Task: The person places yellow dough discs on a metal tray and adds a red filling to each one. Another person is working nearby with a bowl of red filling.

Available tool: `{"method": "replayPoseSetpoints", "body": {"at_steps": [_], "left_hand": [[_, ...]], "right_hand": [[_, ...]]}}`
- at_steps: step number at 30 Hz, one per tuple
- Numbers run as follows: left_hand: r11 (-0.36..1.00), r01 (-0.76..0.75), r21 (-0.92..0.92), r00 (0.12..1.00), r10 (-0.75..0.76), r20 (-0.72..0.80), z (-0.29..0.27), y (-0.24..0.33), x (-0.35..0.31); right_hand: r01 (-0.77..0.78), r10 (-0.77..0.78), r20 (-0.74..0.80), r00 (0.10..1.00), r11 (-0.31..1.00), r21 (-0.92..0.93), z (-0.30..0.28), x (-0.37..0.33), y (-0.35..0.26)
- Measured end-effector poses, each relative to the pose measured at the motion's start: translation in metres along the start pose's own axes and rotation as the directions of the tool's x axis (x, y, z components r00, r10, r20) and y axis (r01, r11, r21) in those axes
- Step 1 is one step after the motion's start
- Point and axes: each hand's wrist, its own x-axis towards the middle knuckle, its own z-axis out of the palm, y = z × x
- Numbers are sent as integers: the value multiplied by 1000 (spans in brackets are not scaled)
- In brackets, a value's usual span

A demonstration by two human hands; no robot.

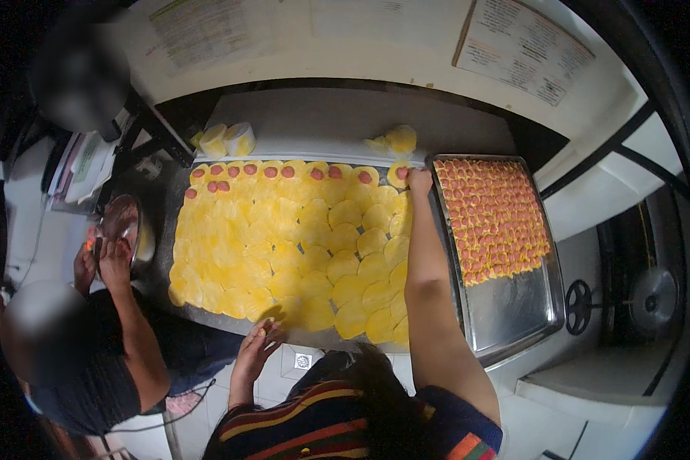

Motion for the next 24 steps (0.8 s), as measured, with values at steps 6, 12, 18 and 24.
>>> {"method": "replayPoseSetpoints", "body": {"at_steps": [6, 12, 18, 24], "left_hand": [[995, 71, 69, 969, -86, 231, 8, 8, 39], [986, -85, 145, 965, 45, 258, 67, 0, 78], [987, -158, -14, 976, 158, 152, 103, -45, 82], [763, -299, 573, 943, 327, 58, 108, -120, 49]], "right_hand": [[-390, -9, 461, 888, 518, 761, -16, 10, 20], [-692, -106, 734, 671, 267, 671, -98, -134, -31], [-775, -124, 913, 389, 491, 398, -168, -276, 16], [-375, -117, 761, 638, 816, 440, -197, -311, 93]]}}
